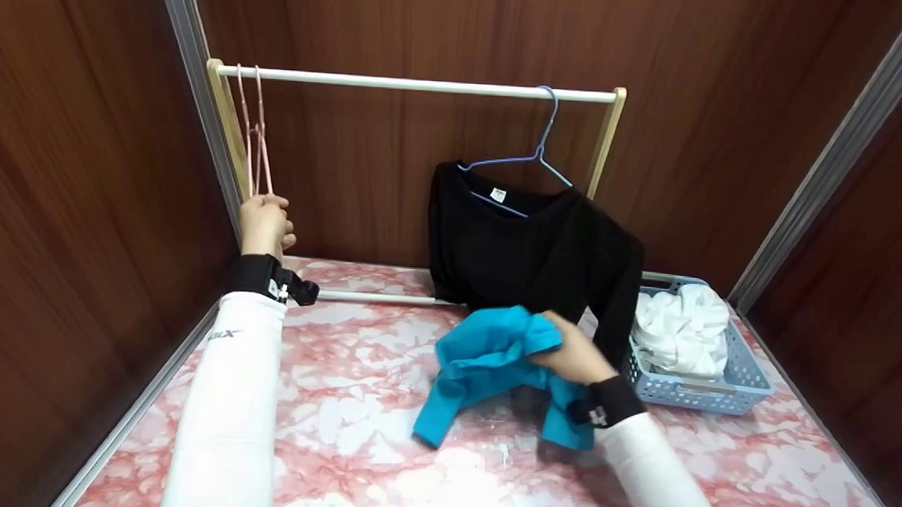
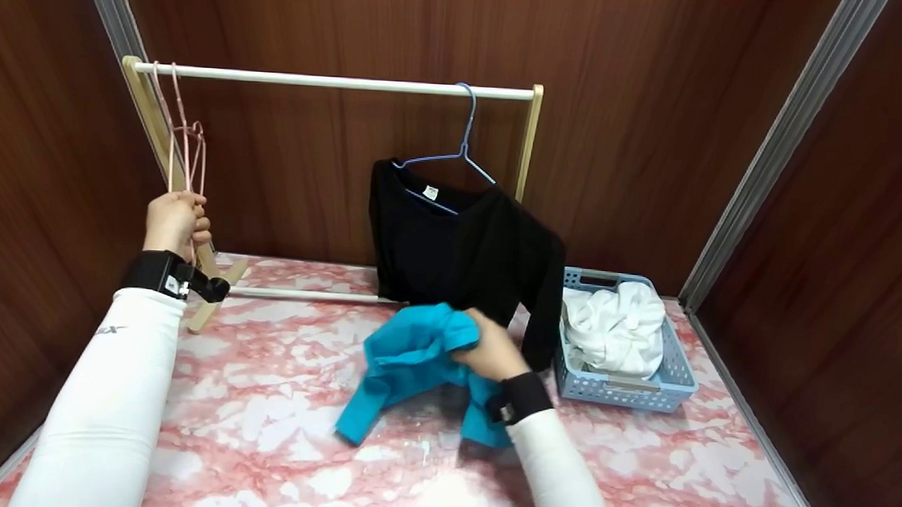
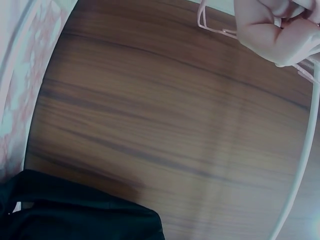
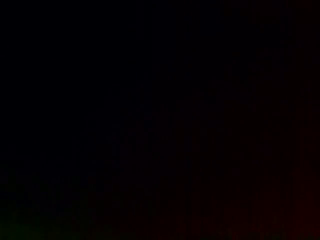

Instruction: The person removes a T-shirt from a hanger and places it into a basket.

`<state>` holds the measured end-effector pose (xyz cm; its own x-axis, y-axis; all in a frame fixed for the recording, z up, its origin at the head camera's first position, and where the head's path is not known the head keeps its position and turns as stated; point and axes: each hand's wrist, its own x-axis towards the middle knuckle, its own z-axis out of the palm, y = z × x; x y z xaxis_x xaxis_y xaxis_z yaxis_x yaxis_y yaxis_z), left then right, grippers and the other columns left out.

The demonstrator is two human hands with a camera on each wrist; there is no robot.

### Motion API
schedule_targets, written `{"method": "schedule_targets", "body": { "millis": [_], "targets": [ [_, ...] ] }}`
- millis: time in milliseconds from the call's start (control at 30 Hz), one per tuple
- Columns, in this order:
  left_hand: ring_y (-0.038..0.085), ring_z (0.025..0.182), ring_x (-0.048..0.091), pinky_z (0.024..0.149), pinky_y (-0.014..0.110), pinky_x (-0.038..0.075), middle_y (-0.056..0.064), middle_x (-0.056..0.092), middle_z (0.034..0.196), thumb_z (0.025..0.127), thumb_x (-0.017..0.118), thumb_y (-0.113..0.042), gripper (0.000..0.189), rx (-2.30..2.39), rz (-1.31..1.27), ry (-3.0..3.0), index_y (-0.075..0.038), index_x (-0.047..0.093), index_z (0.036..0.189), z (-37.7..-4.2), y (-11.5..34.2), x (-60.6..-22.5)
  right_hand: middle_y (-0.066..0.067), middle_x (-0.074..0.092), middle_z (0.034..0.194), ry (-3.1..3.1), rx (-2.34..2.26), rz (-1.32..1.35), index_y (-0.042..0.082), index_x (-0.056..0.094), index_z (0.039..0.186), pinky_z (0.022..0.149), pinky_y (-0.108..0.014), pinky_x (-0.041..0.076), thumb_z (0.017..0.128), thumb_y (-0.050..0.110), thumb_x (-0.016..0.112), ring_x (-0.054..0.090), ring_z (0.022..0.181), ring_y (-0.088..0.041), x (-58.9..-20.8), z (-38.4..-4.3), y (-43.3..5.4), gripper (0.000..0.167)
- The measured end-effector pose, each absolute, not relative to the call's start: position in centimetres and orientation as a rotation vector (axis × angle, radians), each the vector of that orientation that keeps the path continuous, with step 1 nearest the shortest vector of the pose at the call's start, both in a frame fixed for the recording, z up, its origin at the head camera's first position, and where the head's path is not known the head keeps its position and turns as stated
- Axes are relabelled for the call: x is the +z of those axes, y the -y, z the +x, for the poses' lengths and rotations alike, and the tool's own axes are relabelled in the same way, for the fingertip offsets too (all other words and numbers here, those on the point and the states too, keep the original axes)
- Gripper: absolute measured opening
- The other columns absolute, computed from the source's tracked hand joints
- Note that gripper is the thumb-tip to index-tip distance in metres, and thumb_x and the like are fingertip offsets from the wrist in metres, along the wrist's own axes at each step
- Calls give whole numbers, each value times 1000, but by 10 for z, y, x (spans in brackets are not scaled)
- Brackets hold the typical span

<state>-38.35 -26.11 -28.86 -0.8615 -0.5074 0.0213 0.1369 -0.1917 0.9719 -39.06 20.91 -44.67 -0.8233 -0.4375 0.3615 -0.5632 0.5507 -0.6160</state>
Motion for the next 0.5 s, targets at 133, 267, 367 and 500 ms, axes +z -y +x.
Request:
{"method": "schedule_targets", "body": {
  "millis": [133,267,367,500],
  "targets": [
    [4,43,29,40,16,24,-6,34,59,104,30,1,22,-2107,449,1650,-9,46,94,-381,268,-289,-16,68,123,2583,1097,772,1,61,130,103,-47,50,78,9,84,62,113,-28,-421,-392,-239,57],
    [4,43,29,39,16,24,-7,33,57,101,30,5,21,-2105,464,1660,-7,46,95,-379,275,-289,-18,66,127,2561,1028,688,0,60,133,103,-34,47,80,8,81,58,112,-15,-392,-392,-275,57],
    [4,43,30,39,16,24,-7,33,56,101,30,5,21,-2112,473,1658,-6,47,96,-378,278,-288,-19,64,125,2544,967,628,0,59,132,96,-22,43,82,9,79,51,103,3,-370,-392,-303,55],
    [4,42,29,39,16,23,-7,33,56,102,30,4,21,-2126,487,1642,-6,47,96,-377,281,-287,-21,63,121,2538,936,532,0,58,130,92,-24,42,83,9,77,49,97,3,-348,-395,-337,52]
  ]
}}
